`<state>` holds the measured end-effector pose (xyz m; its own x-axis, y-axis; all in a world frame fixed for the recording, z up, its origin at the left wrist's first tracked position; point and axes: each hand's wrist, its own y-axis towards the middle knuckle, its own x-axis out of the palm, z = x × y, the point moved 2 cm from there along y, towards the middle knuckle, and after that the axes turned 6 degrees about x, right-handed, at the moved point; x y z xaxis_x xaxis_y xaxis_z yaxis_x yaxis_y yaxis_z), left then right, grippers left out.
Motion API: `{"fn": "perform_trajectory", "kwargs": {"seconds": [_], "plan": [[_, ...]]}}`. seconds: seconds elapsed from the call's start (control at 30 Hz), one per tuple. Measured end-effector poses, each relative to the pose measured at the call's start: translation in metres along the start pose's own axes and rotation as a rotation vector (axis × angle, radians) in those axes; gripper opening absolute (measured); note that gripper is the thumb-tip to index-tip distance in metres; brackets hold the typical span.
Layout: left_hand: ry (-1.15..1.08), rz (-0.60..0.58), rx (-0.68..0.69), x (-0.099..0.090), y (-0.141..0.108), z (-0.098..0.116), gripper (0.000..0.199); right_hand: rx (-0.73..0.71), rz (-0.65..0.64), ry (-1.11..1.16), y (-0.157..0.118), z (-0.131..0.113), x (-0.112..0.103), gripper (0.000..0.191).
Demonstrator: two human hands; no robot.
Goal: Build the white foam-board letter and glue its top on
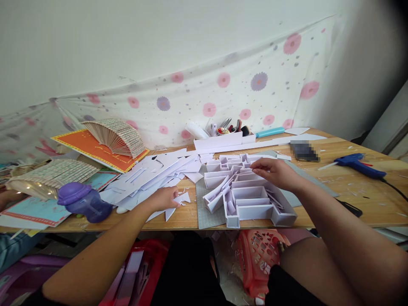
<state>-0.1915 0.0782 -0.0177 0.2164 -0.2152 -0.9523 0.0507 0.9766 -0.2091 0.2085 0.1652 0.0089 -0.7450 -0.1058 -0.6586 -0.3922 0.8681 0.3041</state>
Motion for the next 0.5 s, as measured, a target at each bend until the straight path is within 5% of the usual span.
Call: {"fn": "perform_trajectory", "kwargs": {"seconds": [0.3, 0.5], "plan": [[-0.076, 0.157, -0.097, -0.036, -0.009, -0.038, 0.031, -0.018, -0.024, -0.029, -0.002, -0.001, 0.001, 0.025], [-0.026, 0.135, -0.108, -0.020, 0.007, -0.035, 0.023, -0.013, -0.042, -0.083, 0.000, -0.004, 0.003, 0.025]]}}
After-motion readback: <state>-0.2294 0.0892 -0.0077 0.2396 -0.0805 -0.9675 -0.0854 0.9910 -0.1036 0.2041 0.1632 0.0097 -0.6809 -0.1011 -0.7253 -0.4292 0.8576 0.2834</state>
